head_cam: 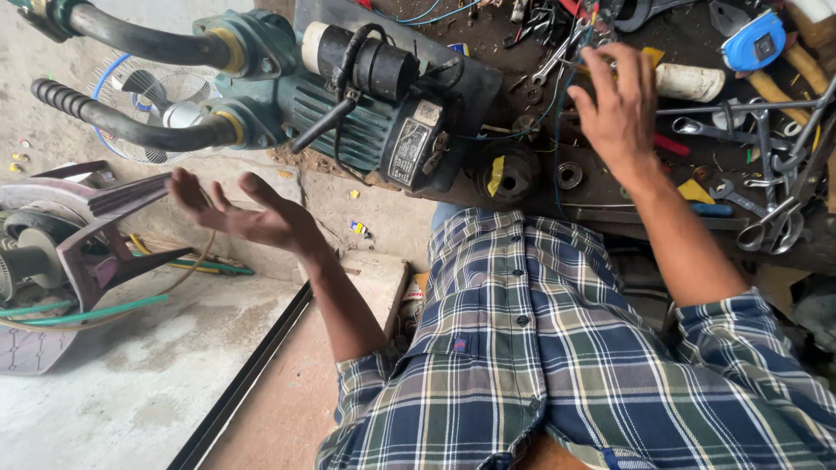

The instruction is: The person works on an electric motor placed on a workbench. They use a wrench to tighten a bolt, then use pliers to adjust a white plastic fan cover. They place a metal cover over the fan and secure it with a screwdriver.

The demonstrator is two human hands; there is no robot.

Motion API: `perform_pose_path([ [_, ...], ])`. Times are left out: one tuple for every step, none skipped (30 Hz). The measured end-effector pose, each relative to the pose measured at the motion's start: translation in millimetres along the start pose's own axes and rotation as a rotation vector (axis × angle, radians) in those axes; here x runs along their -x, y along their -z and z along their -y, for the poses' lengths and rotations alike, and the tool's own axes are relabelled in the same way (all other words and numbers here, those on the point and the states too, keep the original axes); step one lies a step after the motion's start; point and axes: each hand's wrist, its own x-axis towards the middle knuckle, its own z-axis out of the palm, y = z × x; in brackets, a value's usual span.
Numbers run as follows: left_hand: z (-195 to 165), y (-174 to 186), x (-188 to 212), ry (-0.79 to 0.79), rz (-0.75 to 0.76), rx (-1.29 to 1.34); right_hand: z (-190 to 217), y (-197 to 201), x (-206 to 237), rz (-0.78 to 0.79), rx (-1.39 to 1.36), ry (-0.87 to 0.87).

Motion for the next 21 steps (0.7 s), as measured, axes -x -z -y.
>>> perform_pose_path([
  [3,2,-17,-0.020,0.050,0.043,0,3,8,-0.002,0.139,0.037],
  [3,-4,-33,-0.067,0.088,0.088,4,3,13,0.042,0.015,0.048],
  [3,-12,-47,-0.114,0.125,0.132,12,1,17,0.084,-0.110,0.061],
  [0,-21,-59,-0.158,0.166,0.175,22,0,21,0.130,-0.237,0.070],
  [-3,-33,-66,-0.054,0.130,0.257,37,-3,26,0.222,-0.319,0.084],
  [-6,-48,-70,0.052,0.096,0.342,53,-7,30,0.310,-0.400,0.100],
  [-10,-56,-71,0.161,0.066,0.424,67,-8,35,0.367,-0.361,0.096],
  [-12,-61,-70,0.172,0.040,0.499,80,-10,39,0.422,-0.324,0.092],
  [-13,-65,-68,0.178,0.012,0.577,89,-12,41,0.470,-0.287,0.088],
  [-13,-69,-69,0.184,-0.014,0.655,93,-14,41,0.455,-0.220,0.087],
  [-10,-69,-74,0.173,0.018,0.670,97,-16,43,0.444,-0.159,0.080],
  [-7,-67,-79,0.167,0.056,0.684,103,-18,47,0.438,-0.097,0.069],
  [-4,-68,-81,0.169,0.089,0.703,106,-20,52,0.433,-0.101,0.028],
  [1,-68,-88,0.149,0.134,0.708,109,-24,55,0.426,-0.100,-0.006],
  [7,-70,-103,0.127,0.178,0.721,108,-26,58,0.413,-0.094,-0.040],
  [12,-71,-117,0.116,0.222,0.738,107,-18,61,0.396,-0.089,-0.049],
  [16,-72,-129,0.106,0.254,0.774,109,-14,63,0.376,-0.101,-0.049],
  [24,-71,-148,0.080,0.286,0.792,117,-18,62,0.349,-0.135,-0.042],
  [31,-69,-166,0.058,0.324,0.813,124,-20,62,0.316,-0.151,-0.043],
  [38,-73,-175,0.058,0.353,0.833,122,-21,69,0.283,-0.160,-0.055],
  [46,-77,-182,0.065,0.382,0.855,119,-20,76,0.255,-0.164,-0.070],
])
